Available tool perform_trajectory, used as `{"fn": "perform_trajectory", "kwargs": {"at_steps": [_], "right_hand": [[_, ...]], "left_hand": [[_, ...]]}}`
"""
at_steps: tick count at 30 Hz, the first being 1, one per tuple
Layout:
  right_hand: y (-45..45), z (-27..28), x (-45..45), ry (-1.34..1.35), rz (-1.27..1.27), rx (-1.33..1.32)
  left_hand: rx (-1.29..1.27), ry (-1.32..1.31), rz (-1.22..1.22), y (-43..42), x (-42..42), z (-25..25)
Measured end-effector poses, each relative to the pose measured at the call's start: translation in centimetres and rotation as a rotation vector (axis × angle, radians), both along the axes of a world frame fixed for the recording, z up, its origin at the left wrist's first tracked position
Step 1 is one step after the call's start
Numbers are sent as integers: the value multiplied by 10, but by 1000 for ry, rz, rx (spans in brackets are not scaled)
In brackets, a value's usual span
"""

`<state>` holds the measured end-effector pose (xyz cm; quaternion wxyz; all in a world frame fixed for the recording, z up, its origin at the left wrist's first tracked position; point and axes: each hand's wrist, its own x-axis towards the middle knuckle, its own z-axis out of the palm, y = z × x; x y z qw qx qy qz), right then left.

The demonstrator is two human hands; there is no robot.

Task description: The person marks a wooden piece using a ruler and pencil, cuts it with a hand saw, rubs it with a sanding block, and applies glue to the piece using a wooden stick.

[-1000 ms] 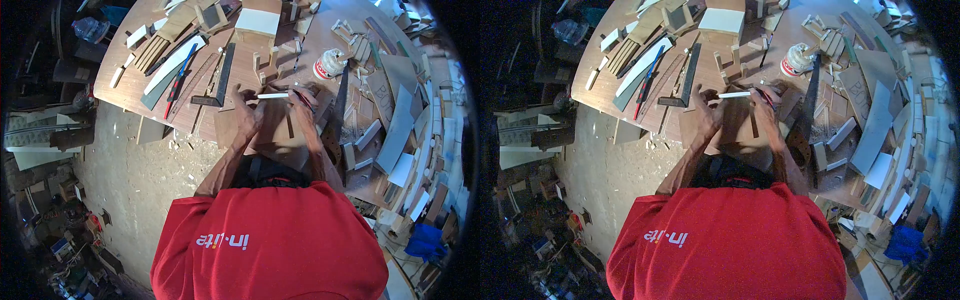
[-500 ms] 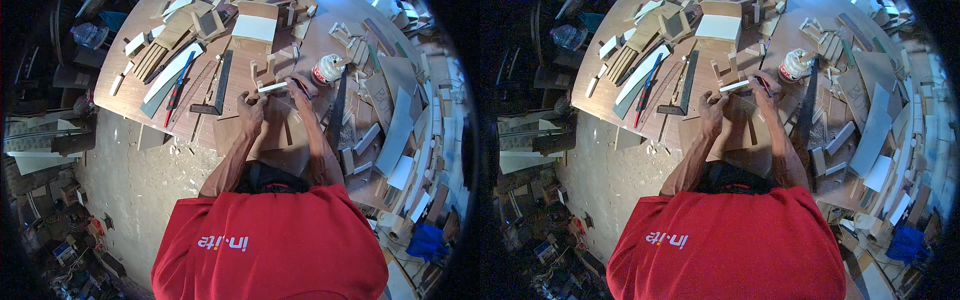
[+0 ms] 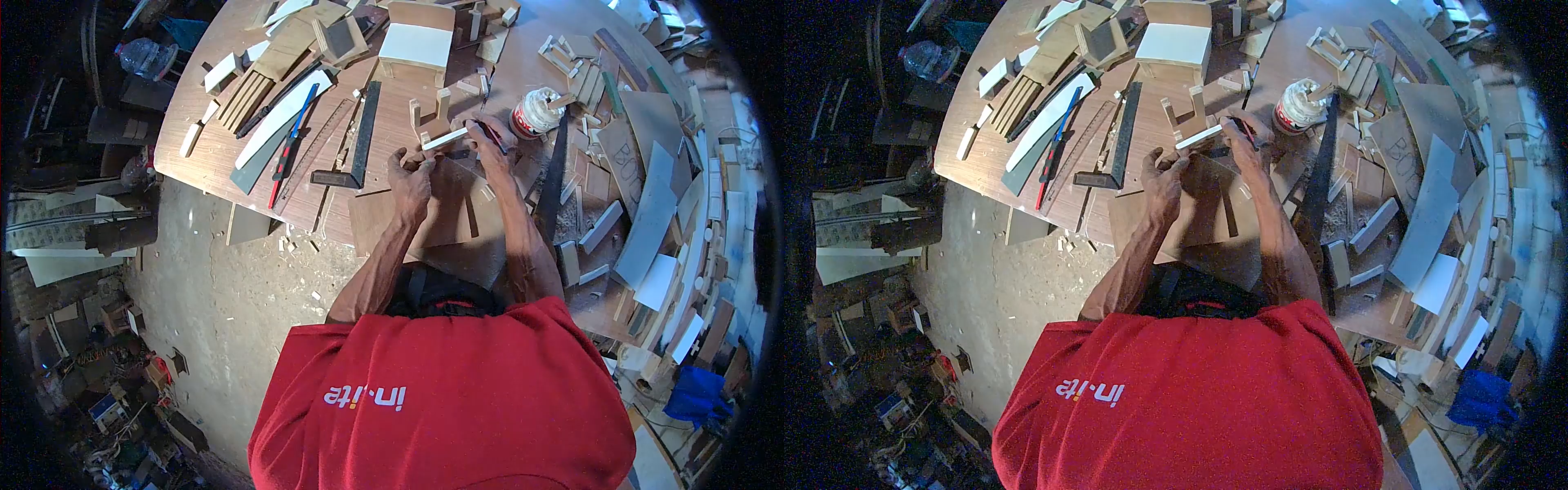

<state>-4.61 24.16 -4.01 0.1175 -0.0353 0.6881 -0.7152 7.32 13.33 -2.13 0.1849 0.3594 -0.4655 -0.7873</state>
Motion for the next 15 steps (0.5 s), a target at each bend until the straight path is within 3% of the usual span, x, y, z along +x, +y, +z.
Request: {"fn": "perform_trajectory", "kwargs": {"at_steps": [11, 14, 15], "right_hand": [[2, -1, 2, -64, -26, -21], [9, 5, 11, -52, -18, -85], [11, 8, 15, -52, -31, -61]], "left_hand": [[-37, 10, -57, -2, 8, 0], [-78, 2, -108, -4, 18, 0], [-196, -43, -154, -4, 23, -1]]}}
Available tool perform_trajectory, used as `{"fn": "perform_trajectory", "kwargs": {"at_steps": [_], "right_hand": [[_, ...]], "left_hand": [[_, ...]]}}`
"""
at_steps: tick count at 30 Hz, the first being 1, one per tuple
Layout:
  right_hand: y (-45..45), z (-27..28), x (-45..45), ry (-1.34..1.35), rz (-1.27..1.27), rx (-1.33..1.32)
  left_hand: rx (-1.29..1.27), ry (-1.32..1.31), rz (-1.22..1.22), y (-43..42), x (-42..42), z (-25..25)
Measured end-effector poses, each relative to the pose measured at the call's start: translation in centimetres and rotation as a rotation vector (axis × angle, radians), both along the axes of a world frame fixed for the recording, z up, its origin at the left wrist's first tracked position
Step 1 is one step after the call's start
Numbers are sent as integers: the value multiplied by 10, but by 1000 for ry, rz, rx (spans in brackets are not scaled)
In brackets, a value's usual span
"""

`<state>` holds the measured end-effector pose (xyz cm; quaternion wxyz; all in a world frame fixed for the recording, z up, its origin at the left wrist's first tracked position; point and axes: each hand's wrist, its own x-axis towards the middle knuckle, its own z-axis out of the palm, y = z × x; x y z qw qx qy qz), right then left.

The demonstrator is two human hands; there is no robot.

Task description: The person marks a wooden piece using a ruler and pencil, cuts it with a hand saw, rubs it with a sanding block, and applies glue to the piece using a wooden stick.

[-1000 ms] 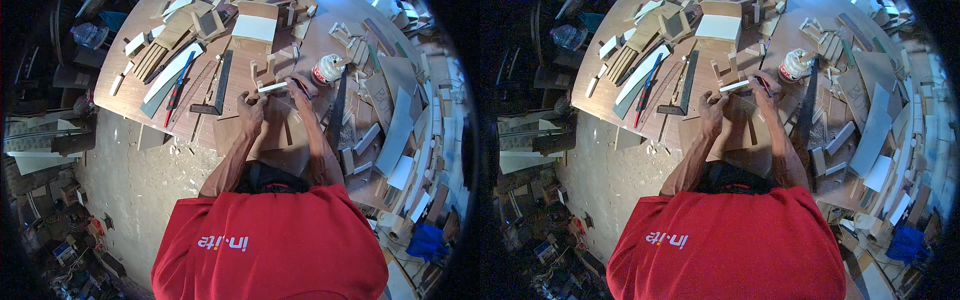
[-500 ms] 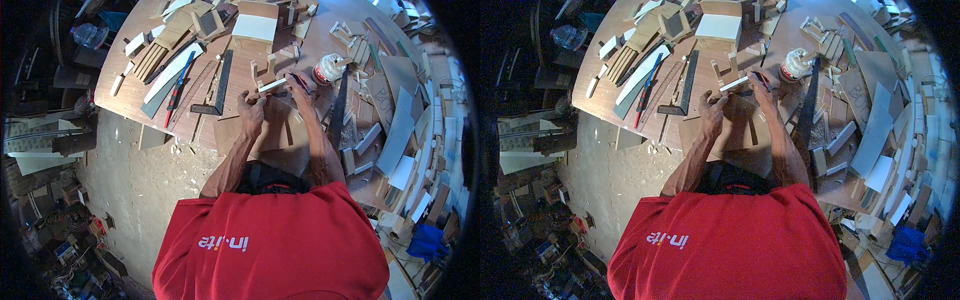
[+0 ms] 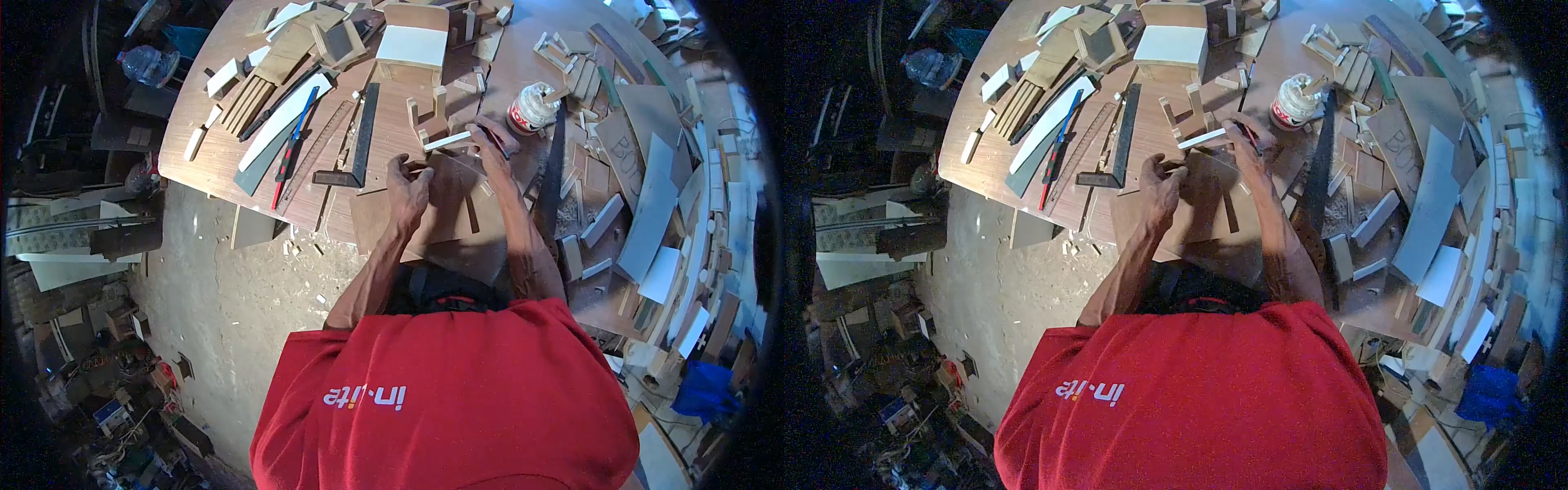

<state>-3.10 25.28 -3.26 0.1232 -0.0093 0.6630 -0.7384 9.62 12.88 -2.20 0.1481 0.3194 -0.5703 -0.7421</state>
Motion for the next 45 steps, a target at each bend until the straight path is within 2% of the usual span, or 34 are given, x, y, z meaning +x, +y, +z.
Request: {"fn": "perform_trajectory", "kwargs": {"at_steps": [1, 2, 4, 8, 10, 17, 23, 25, 26, 28, 29, 30, 32, 33, 34, 36, 38, 40, 42, 44, 45], "right_hand": [[1, 2, 3, 0, -15, 24], [2, 3, 5, 1, -21, 21], [1, 3, 10, -32, -36, -18], [-6, -4, 4, -16, -7, 16], [-10, -13, -2, 6, -3, -15], [-16, -28, -12, -5, 53, -6], [-16, -34, -10, -61, 11, -139], [-6, -20, -5, -26, 60, 36], [-2, -14, 1, -27, 60, 36], [7, 2, 16, 37, 75, 64], [11, 12, 25, 50, 96, 83], [15, 12, 31, 45, 88, 85], [21, 14, 38, 85, 134, 138], [23, 18, 42, 182, 138, 174], [25, 19, 46, 184, 129, 175], [29, 15, 56, 208, 54, 173], [38, 12, 62, 238, 65, 230], [45, 22, 77, -143, -110, 95], [63, 11, 83, -190, -100, 142], [85, -3, 91, 100, 125, 473], [83, -9, 100, 271, 44, 448]], "left_hand": [[-121, -38, -46, 0, 4, 0], [-124, -36, -52, 0, 7, 0], [-502, -86, -64, 0, 14, 0], [-459, -77, -56, -4, 12, -11], [-335, -45, -33, -6, 9, -16], [-287, -45, -48, -4, 14, -10], [-296, -90, -49, -3, 16, -9], [-678, -76, -62, -2, 21, -6], [-678, -77, -62, -2, 21, -4], [-1256, -73, -62, 1, 20, 17], [-1369, -122, -111, 5, 21, 28], [-1368, -119, -122, 5, 21, 30], [-1142, -175, -559, 3, 16, 33], [-968, -200, -639, 4, 12, 36], [-970, -193, -646, 6, 12, 32], [-1077, 28, -564, 9, 17, 19], [-1132, 68, -546, 10, 22, 8], [-1183, 101, -521, 9, 28, 10], [-1040, 125, -662, 7, 34, 11], [-1112, 118, -661, 14, 41, 4], [-1194, 112, -643, 16, 44, 0]]}}
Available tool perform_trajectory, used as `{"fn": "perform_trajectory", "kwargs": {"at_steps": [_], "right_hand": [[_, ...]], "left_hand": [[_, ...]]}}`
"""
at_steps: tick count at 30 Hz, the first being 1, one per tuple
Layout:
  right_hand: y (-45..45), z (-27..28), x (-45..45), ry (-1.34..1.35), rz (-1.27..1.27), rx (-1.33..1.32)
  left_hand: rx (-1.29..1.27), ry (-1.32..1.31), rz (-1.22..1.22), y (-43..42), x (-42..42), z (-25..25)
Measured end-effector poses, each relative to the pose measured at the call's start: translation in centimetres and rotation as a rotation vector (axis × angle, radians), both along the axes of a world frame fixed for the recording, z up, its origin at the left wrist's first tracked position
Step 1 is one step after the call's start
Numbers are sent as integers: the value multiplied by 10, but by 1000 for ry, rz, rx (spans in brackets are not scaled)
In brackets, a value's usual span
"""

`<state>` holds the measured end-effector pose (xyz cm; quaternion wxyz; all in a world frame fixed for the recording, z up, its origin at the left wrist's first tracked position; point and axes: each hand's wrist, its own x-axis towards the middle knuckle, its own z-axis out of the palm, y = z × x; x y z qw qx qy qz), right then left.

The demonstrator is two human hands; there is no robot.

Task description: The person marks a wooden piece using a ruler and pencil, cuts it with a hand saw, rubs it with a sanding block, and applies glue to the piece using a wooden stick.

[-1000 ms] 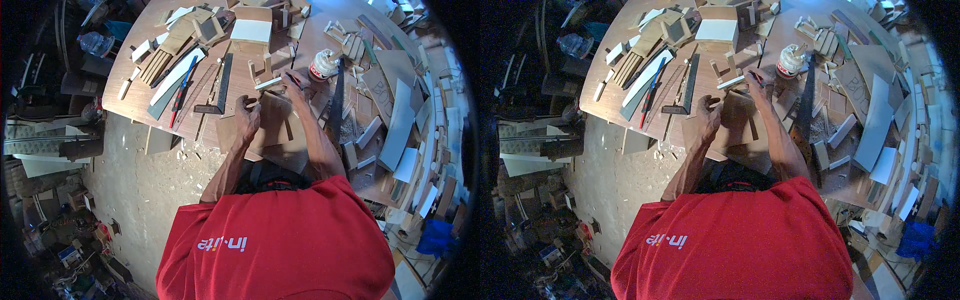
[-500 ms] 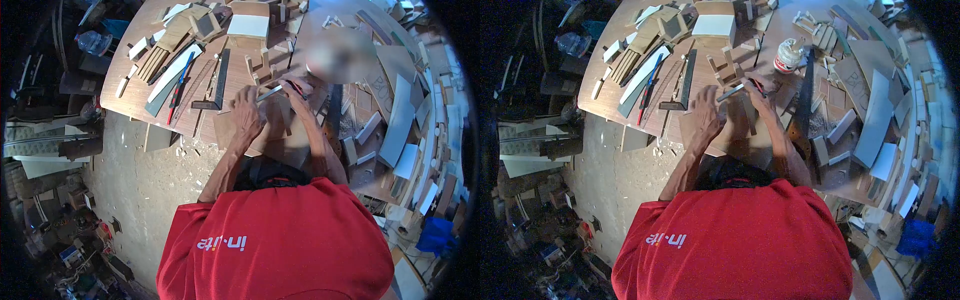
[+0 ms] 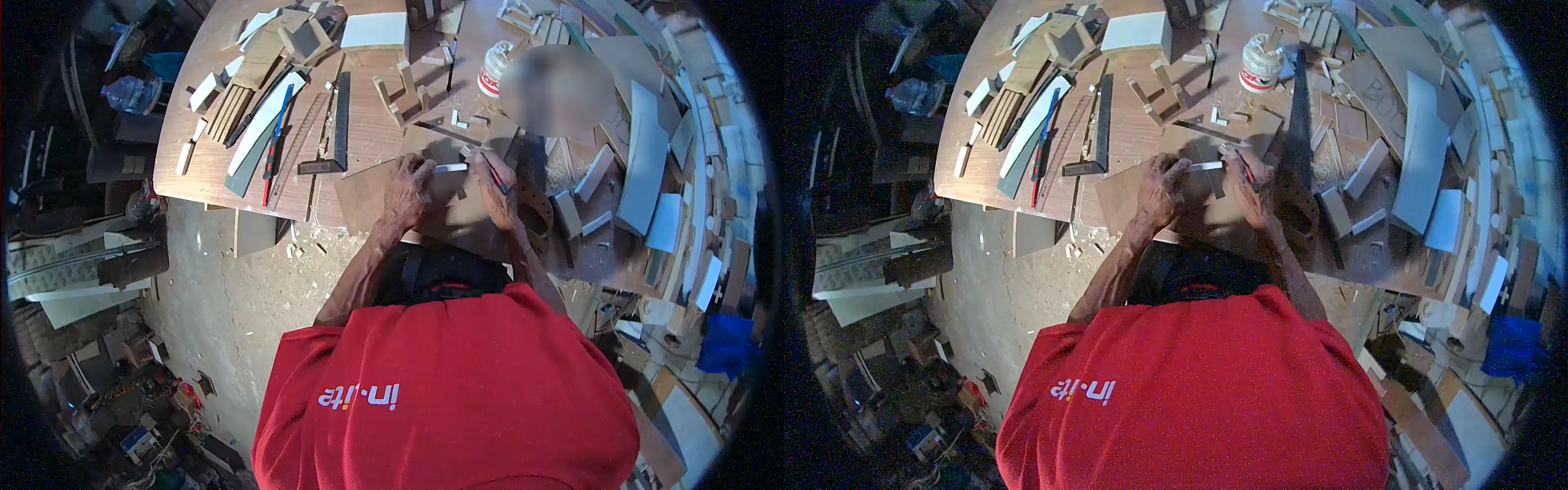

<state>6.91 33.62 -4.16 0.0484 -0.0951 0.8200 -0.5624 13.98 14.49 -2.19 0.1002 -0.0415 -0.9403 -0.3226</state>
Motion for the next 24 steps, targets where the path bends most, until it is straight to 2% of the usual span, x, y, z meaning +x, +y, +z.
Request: {"fn": "perform_trajectory", "kwargs": {"at_steps": [1, 4, 8, 10, 11, 13, 14, 16, 19, 21, 23, 24], "right_hand": [[3, -4, 7, -5, -9, 3], [3, 2, 29, -206, -103, -267], [3, -3, 36, -176, -183, -288], [8, -15, 32, -84, -103, -61], [10, -21, 34, -83, -103, -56], [9, -25, 40, 189, -41, -28], [10, -26, 43, 192, -43, -25], [12, -27, 48, 333, 151, 220], [-3, -40, 65, 373, 184, 122], [-9, -49, 63, 385, 176, 173], [-18, -59, 57, 624, 148, 305], [-23, -55, 58, 624, 145, 306]], "left_hand": [[3, -5, -9, 1, 2, -7], [-104, 31, 16, 1, 5, -20], [-120, 57, 8, -3, 8, -24], [-95, 82, 7, -3, 7, -22], [-88, 59, 1, -4, 8, -21], [-79, 39, -6, -8, 9, -21], [-76, 26, -9, -10, 10, -20], [-72, 22, -19, -14, 8, -19], [-62, 8, 4, -25, 14, -14], [18, -8, -3, -31, 17, -11], [62, 2, -11, -34, 16, -11], [105, 7, -20, -35, 15, -7]]}}
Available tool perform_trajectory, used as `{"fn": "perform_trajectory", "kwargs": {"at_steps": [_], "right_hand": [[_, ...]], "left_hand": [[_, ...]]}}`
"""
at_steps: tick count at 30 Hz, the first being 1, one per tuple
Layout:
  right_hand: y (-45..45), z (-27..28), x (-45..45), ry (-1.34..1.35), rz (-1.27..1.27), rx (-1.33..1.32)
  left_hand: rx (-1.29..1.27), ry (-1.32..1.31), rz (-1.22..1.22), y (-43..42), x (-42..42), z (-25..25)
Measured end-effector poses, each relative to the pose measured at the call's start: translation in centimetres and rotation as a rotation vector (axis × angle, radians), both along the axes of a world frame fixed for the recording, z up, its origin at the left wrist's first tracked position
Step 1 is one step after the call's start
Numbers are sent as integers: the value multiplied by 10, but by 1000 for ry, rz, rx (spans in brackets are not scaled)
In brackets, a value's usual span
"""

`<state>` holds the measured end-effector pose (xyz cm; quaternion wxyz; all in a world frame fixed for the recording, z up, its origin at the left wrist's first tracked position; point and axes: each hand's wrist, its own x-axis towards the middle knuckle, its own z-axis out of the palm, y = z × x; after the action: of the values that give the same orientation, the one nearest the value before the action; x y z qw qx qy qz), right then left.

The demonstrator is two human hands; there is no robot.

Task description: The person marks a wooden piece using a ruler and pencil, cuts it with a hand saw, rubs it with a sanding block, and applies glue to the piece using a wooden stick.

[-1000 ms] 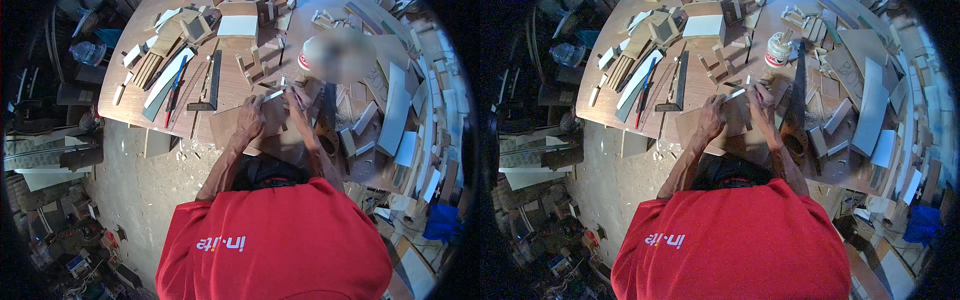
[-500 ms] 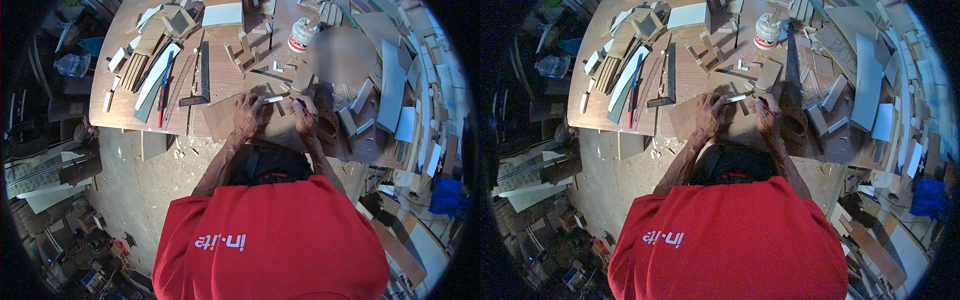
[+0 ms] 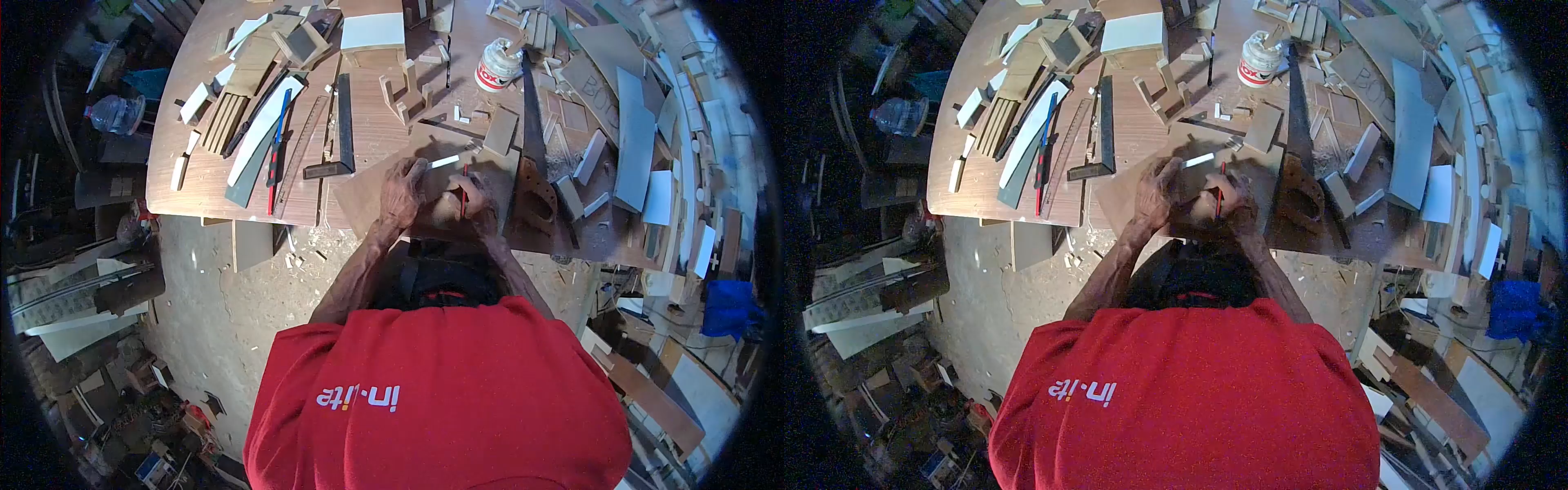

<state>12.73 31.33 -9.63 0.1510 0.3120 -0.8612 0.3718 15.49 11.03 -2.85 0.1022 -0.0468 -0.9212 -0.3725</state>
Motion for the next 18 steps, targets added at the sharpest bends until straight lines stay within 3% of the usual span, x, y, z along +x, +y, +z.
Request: {"fn": "perform_trajectory", "kwargs": {"at_steps": [2, 3, 5, 6, 7, 10, 12, 18], "right_hand": [[-5, 9, 3, -472, -64, -40], [0, 11, 4, -473, -78, -40], [16, 17, 7, -221, -243, -153], [28, 16, 17, -520, -263, -336], [26, 31, 19, -520, -278, -336], [31, 62, 23, -764, -416, -803], [33, 60, 20, -706, -439, -737], [31, 65, 14, -680, -560, -709]], "left_hand": [[60, -7, -17, 3, -3, 8], [123, -15, -31, 7, -4, 12], [78, 27, -71, 14, -8, 3], [28, 70, -98, 17, -11, -3], [33, 68, -112, 21, -14, -5], [-36, 62, -195, 34, -23, -14], [-187, 50, -255, 37, -26, -19], [-240, 121, -289, 48, -38, -38]]}}
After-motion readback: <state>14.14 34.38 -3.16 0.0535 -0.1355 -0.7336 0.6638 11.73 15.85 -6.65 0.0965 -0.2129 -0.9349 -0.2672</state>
